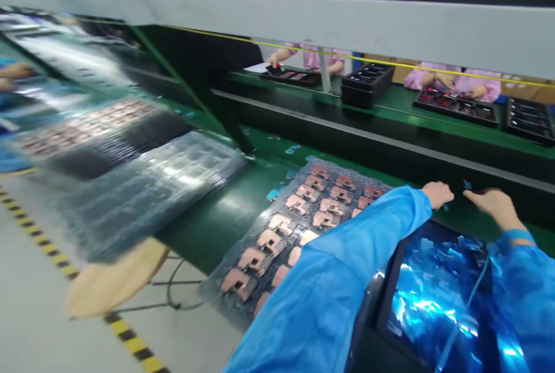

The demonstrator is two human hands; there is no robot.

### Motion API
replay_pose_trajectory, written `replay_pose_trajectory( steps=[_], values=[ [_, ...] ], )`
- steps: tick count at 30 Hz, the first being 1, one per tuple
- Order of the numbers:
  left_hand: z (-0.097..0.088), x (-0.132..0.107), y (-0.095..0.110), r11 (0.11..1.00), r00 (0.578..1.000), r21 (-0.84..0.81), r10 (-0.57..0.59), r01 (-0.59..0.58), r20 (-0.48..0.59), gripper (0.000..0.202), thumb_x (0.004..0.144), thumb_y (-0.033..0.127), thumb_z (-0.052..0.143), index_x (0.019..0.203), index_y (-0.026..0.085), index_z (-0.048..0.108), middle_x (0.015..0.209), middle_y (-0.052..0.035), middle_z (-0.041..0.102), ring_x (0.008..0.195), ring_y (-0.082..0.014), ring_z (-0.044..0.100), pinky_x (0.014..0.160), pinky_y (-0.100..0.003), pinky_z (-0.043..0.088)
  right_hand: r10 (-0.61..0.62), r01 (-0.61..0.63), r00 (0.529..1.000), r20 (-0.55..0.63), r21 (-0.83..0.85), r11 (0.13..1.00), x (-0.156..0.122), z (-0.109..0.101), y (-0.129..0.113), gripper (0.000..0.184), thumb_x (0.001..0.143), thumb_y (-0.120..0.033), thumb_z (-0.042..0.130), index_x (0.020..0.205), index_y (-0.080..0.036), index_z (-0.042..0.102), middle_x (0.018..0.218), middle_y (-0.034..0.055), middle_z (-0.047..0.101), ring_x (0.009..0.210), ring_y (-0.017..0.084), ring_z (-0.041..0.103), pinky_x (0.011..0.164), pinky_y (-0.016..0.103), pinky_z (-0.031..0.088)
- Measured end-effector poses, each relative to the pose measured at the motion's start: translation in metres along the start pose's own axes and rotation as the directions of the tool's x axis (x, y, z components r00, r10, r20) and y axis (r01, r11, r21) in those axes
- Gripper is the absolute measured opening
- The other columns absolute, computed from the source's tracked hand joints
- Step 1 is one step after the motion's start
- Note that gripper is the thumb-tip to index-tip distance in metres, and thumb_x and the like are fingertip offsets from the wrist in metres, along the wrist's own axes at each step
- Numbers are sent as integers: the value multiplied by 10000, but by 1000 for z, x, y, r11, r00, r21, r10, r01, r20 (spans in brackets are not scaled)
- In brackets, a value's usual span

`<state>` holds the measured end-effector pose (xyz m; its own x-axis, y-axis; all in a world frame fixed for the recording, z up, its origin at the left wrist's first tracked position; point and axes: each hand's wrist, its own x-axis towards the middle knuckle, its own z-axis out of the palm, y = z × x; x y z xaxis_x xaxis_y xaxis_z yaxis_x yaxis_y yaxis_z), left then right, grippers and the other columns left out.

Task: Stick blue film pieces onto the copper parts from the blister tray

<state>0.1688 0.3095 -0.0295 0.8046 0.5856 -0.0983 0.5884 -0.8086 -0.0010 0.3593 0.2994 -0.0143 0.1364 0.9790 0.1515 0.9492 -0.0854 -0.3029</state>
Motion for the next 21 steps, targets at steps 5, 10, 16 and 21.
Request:
replay_pose_trajectory(
  steps=[5,10,16,21],
  values=[
    [-58,-53,-34,984,974,-104,-162,146,-159,413,820,76,786,1207,215,824,1365,-117,766,1237,-259,733,996,-266,581,82,-81,994,-73,17,997,-18,-57,-75,219,678,-470,813,618,-325,659,698,130,774,740,378,773,678,476,554],
    [-109,-213,-117,916,892,-221,-385,336,-239,243,861,165,706,1075,75,777,1357,-143,732,1259,-296,702,1046,-296,511,-227,232,973,-48,151,961,-96,-97,-218,220,767,-447,768,891,-267,737,879,94,811,856,305,779,863,459,594],
    [-34,-474,-175,734,687,-327,-676,596,-266,345,805,72,701,1146,70,755,1154,-154,695,1142,-306,660,1068,-436,530,-582,560,808,92,188,807,-175,-64,-385,323,811,-453,763,1032,-218,751,1009,94,801,928,313,752,866,418,607],
    [77,-593,-122,586,596,-458,-791,669,-141,372,778,100,666,1129,170,766,1049,-82,630,1017,-261,629,991,-398,552,-671,717,648,360,10,697,-202,20,-486,395,956,-392,662,1221,-107,727,1296,199,761,1199,355,724,983,390,581]
  ],
)
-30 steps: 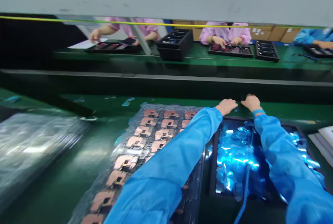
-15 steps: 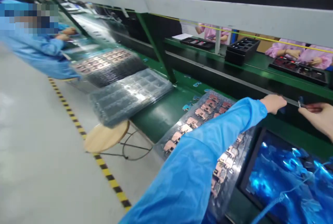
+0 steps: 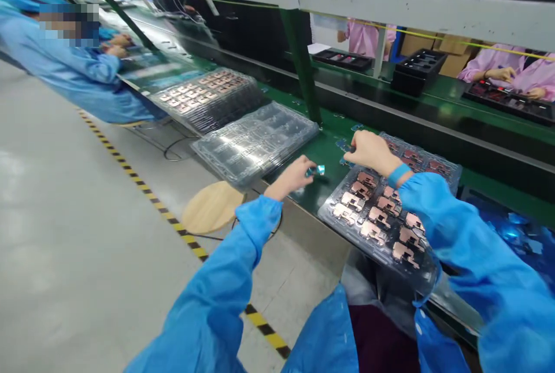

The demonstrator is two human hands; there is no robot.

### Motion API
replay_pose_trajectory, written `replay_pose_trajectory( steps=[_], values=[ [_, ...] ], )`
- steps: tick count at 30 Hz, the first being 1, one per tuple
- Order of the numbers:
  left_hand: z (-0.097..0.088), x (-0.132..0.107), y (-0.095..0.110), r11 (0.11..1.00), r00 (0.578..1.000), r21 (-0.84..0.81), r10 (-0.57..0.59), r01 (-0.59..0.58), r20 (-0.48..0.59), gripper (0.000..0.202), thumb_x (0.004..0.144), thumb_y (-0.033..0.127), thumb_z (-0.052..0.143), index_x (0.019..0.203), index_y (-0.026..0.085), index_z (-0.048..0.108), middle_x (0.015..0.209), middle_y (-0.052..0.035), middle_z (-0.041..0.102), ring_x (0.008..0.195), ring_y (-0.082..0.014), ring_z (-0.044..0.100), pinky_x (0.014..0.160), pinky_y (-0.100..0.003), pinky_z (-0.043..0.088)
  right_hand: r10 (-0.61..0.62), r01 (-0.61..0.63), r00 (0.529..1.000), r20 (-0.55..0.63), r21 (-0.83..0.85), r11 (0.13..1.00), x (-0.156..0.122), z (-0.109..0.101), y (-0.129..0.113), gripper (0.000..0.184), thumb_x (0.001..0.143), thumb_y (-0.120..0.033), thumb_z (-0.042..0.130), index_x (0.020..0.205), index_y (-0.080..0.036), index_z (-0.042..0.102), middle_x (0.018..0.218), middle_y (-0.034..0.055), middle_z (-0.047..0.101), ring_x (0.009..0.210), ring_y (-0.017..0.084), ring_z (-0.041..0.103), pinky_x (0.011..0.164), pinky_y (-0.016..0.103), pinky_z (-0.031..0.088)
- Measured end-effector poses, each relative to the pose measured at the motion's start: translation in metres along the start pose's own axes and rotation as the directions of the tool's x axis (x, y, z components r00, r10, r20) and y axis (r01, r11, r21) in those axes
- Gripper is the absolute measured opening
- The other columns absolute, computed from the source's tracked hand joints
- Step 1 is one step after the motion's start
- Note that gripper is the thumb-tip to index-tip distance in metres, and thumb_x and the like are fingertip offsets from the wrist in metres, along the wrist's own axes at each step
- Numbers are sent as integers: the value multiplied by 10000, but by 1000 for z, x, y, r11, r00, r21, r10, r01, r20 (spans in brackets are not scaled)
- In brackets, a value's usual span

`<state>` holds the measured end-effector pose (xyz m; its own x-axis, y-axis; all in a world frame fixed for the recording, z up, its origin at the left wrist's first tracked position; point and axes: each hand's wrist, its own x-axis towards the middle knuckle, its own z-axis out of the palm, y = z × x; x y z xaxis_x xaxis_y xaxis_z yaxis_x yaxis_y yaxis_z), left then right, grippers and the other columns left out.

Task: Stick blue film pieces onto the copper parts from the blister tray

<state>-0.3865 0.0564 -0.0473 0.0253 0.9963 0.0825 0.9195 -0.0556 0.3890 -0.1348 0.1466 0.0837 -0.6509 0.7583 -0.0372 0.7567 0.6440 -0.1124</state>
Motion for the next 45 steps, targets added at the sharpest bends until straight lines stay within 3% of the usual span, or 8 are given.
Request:
replay_pose_trajectory(
  steps=[4,9,16,21,24,28,35,45],
  values=[
    [47,-43,-4,999,1000,-42,-5,5,-3,424,777,53,638,1155,181,779,1097,-104,641,1061,-278,641,1007,-422,554,-11,24,984,178,-67,997,40,49,-38,394,976,-345,736,1250,-62,730,1318,230,743,1243,355,717,1066,454,572],
    [72,-40,4,994,997,-113,-10,2,-75,451,840,27,581,1228,177,757,1236,-136,685,1172,-300,635,1084,-459,535,23,30,935,355,-142,989,56,80,-48,383,1038,-417,729,1325,-169,679,1337,106,708,1161,253,722,998,477,632],
    [34,-57,-4,991,972,-135,-23,-9,-235,413,899,150,568,1270,254,720,1337,-137,698,1381,-372,561,1185,-599,447,6,37,952,305,-134,990,35,60,-60,349,1026,-393,736,1270,-143,719,1315,134,747,1182,275,741,1012,455,614],
    [-25,-95,-62,856,745,107,-371,506,-555,557,957,478,480,1365,135,640,1421,-271,619,1472,-534,425,1117,-765,383,-157,168,970,186,-44,985,-47,-4,-31,323,1022,-439,671,1210,-192,759,1253,136,798,1168,295,762,949,345,579],
    [-37,-109,-82,778,746,147,-504,611,-435,632,951,618,371,1240,161,698,1307,-245,668,1308,-513,575,1027,-688,488,-217,203,973,76,163,966,-125,-63,15,334,1020,-507,657,1178,-244,787,1136,61,828,1020,255,780,896,341,594],
    [-38,-112,-77,790,760,135,-507,598,-406,658,959,676,323,1202,224,736,1305,-194,693,1297,-479,600,1063,-671,482,43,-36,999,-19,288,957,-225,-111,81,410,1011,-659,598,1244,-382,792,1208,-12,823,1062,272,790,953,423,646],
    [-78,-104,-68,804,760,137,-471,579,-447,773,940,713,304,1322,197,734,1368,-242,672,1378,-528,542,1097,-716,449,452,-422,892,-23,318,849,-347,-55,130,385,905,-767,599,1163,-554,789,1207,-24,831,1092,389,804,918,606,710],
    [-78,-94,-57,749,804,325,-454,578,-384,681,973,462,357,1327,-87,548,1420,-423,516,1369,-571,441,1072,-757,386,481,-447,876,30,426,787,-393,8,144,448,990,-685,597,1196,-350,812,1255,42,829,1141,353,808,891,398,710]
  ],
)
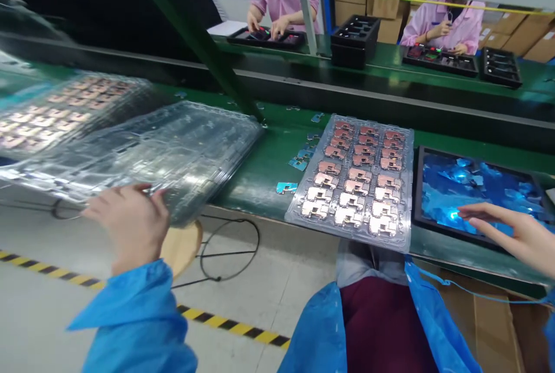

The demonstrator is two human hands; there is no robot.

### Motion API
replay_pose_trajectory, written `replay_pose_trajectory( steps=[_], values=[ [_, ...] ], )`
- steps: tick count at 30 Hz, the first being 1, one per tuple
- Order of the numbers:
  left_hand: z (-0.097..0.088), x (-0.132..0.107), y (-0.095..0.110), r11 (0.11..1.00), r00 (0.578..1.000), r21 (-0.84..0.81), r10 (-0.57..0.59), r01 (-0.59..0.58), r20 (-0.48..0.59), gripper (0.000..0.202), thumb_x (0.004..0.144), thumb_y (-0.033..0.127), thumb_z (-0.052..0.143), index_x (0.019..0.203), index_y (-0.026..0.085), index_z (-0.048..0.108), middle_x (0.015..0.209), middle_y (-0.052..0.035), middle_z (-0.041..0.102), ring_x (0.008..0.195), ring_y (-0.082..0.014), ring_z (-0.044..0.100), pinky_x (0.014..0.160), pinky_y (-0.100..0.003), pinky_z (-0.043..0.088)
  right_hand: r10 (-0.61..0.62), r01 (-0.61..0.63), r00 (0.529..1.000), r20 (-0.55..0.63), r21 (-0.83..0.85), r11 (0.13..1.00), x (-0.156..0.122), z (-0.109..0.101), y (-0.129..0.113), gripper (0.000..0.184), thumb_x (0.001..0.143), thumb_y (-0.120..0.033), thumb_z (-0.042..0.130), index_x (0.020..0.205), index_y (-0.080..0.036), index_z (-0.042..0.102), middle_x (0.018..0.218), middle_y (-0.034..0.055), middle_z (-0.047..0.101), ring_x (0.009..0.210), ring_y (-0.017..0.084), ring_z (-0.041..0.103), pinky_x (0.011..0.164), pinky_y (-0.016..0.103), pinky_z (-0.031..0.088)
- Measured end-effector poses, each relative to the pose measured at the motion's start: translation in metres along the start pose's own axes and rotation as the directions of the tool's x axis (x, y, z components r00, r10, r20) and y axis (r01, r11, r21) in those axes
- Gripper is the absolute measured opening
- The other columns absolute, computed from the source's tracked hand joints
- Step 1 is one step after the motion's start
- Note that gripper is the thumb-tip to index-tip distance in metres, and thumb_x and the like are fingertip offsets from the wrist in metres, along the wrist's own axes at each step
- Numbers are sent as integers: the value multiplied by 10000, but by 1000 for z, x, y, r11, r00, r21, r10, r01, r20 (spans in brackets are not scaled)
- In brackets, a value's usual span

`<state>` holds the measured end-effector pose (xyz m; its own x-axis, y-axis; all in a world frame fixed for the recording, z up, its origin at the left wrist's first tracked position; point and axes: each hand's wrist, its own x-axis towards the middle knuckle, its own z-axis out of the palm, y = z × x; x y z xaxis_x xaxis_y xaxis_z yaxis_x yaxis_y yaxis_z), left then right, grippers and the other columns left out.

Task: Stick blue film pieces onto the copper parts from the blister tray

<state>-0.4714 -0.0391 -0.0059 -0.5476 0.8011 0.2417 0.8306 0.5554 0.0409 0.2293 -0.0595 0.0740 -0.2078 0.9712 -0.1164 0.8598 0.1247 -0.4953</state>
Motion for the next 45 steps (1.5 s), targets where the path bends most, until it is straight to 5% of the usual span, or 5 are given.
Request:
replay_pose_trajectory(
  steps=[11,26,30,35,45],
  values=[
    [-2,-87,31,951,940,-309,-102,-4,-326,386,949,492,454,1131,174,574,1335,-286,638,1401,-520,526,1184,-707,335,-168,179,984,-64,230,957,9,51,-58,300,1100,-443,564,1222,-260,769,1225,76,815,1121,257,788,946,382,655],
    [-57,-261,238,699,753,-405,293,-589,-589,345,987,321,761,1292,179,681,1080,-148,717,992,-318,695,952,-485,535,-122,84,990,-65,983,165,61,157,-174,522,994,-542,711,1403,-281,517,1095,44,771,902,186,786,701,299,678],
    [-52,-247,240,550,724,-476,454,-686,-519,354,1075,413,574,1331,193,680,1199,-168,729,1206,-357,683,1142,-556,472,66,65,994,-83,967,247,63,137,-105,542,909,-550,780,1309,-246,576,817,-32,704,603,120,639,512,226,569],
    [-18,-178,211,871,981,-452,157,-192,-114,774,1017,582,520,1573,44,537,1558,-298,562,1522,-503,454,1227,-648,392,155,-22,986,-59,880,475,62,142,-48,558,928,-539,681,1336,-162,628,690,-47,613,570,148,590,549,288,586],
    [9,-133,196,941,969,-321,174,-110,176,634,1084,485,373,1509,95,637,1385,-253,728,1175,-451,737,871,-503,601,42,82,900,-433,264,961,61,169,-52,642,1023,-235,489,1663,-247,441,1557,159,557,1348,298,650,1117,480,614]
  ],
)
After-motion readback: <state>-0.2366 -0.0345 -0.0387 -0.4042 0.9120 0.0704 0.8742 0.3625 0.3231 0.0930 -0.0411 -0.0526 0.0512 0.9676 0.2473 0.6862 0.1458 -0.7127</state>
